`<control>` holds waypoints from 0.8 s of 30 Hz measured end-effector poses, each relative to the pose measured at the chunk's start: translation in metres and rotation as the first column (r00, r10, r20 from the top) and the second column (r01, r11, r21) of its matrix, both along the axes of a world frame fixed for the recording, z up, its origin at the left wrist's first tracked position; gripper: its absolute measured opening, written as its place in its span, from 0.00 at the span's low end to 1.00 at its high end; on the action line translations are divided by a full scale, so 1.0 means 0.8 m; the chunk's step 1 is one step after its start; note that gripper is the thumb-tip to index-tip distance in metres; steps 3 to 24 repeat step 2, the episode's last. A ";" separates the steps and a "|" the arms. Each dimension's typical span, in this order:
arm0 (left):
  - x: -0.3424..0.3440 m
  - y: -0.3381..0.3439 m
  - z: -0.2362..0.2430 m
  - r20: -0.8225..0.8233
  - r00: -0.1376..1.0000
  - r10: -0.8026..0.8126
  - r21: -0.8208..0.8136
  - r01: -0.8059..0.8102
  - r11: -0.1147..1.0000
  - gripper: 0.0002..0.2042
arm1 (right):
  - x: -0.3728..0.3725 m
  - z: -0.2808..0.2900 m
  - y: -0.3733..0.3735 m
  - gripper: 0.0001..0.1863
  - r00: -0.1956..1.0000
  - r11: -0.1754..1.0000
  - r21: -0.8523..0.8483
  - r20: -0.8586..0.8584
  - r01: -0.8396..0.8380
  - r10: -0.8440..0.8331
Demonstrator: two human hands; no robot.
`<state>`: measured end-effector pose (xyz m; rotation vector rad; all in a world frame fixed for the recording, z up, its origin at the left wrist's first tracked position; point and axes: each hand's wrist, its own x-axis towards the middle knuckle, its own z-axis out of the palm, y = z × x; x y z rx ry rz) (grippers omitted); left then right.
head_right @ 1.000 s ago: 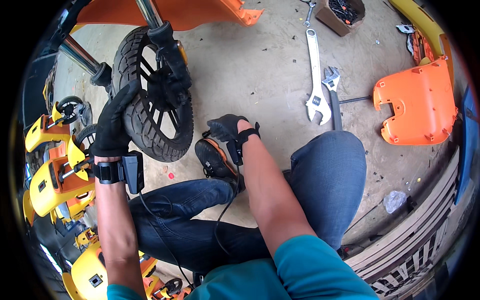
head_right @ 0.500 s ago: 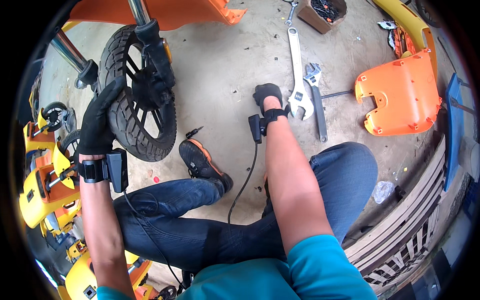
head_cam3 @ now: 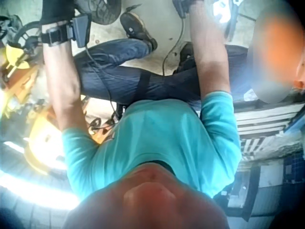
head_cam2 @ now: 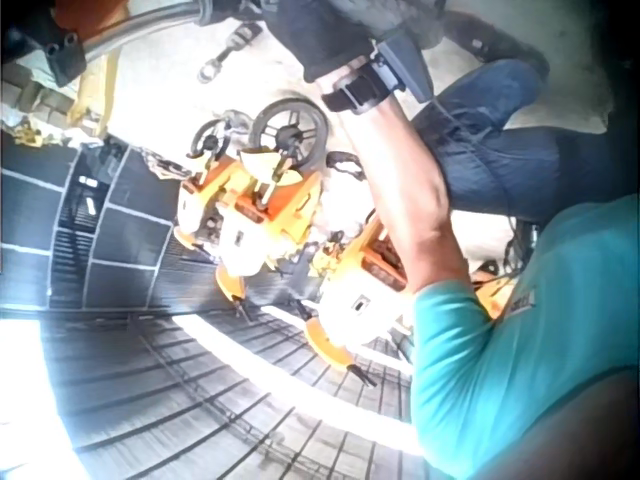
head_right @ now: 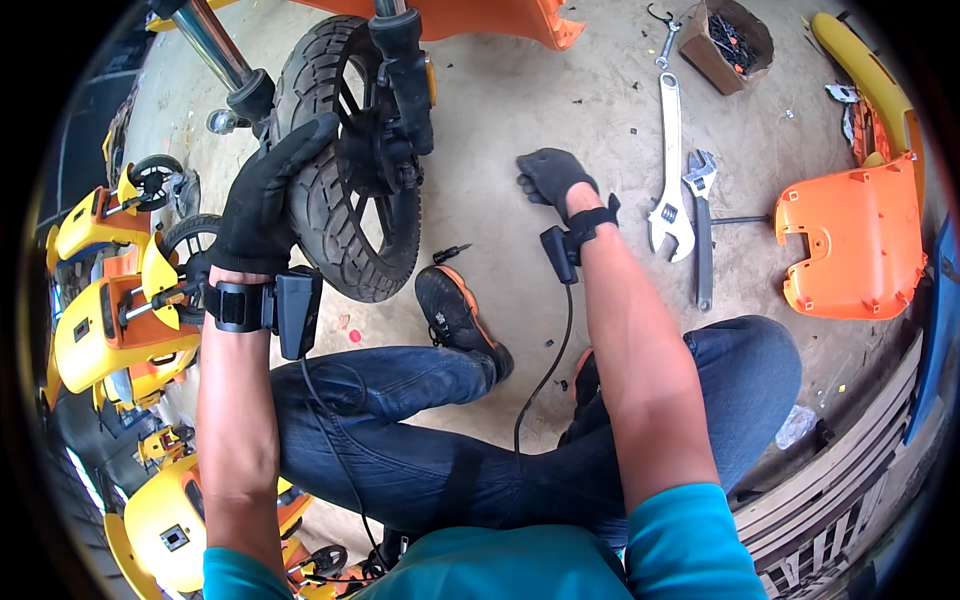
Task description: The person places a motorcycle wheel onto the front fork assembly and aligns the brake components by hand while sitting on the ground.
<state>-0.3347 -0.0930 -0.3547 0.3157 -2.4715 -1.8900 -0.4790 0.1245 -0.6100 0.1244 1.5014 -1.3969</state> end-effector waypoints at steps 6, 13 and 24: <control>0.002 -0.006 -0.001 0.055 0.995 0.085 0.033 -0.087 0.996 0.17 | 0.034 0.033 -0.045 0.16 0.992 0.971 -0.218 0.046 -0.103 0.115; 0.002 -0.006 -0.001 0.055 0.995 0.085 0.033 -0.087 0.996 0.17 | 0.034 0.033 -0.045 0.16 0.992 0.971 -0.218 0.046 -0.103 0.115; 0.002 -0.006 -0.001 0.055 0.995 0.085 0.033 -0.087 0.996 0.17 | 0.034 0.033 -0.045 0.16 0.992 0.971 -0.218 0.046 -0.103 0.115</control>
